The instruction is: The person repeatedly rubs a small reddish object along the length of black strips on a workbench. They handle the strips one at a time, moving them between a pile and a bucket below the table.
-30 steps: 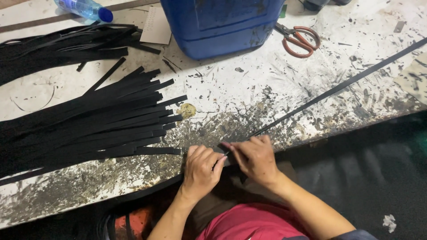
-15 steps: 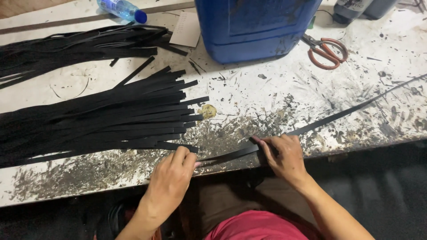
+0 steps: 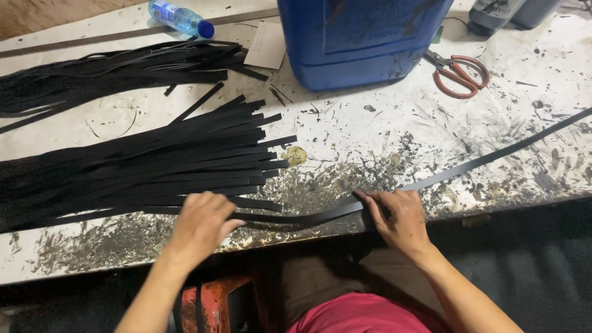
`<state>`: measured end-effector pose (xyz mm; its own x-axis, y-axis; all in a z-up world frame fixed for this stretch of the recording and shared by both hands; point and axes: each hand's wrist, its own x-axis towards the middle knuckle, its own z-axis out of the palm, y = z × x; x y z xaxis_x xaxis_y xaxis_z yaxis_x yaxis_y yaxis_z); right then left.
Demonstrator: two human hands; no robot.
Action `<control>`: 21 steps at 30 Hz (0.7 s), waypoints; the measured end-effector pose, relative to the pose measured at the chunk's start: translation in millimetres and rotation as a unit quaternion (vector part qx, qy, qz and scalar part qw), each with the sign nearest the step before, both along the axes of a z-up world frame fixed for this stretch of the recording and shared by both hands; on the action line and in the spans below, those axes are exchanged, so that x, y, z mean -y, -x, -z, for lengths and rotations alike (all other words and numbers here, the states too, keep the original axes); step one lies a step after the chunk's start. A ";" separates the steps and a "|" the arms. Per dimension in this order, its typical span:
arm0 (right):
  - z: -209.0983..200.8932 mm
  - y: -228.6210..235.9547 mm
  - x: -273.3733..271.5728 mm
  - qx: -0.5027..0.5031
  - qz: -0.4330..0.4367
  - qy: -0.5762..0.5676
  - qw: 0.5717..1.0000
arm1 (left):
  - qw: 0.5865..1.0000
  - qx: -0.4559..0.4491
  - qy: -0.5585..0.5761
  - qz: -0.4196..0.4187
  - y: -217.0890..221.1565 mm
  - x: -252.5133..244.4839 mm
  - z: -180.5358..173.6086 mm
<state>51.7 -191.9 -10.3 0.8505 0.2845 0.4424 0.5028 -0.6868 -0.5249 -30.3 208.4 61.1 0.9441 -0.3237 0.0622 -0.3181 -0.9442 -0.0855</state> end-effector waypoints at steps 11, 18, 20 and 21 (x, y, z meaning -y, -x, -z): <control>-3.2 -10.0 19.9 -0.031 0.063 0.023 0.997 | 0.920 0.055 0.383 0.053 -37.4 147.8 98.1; -3.5 -23.0 57.2 -0.072 0.136 0.067 0.986 | 0.915 0.088 0.390 0.048 -30.0 178.6 77.6; -17.1 -18.3 57.7 -0.099 0.136 0.033 0.985 | 0.914 0.112 0.388 0.042 -28.1 182.4 78.5; -23.0 -17.8 59.0 -0.100 0.138 0.034 0.985 | 0.913 0.111 0.389 0.043 -27.8 185.0 78.5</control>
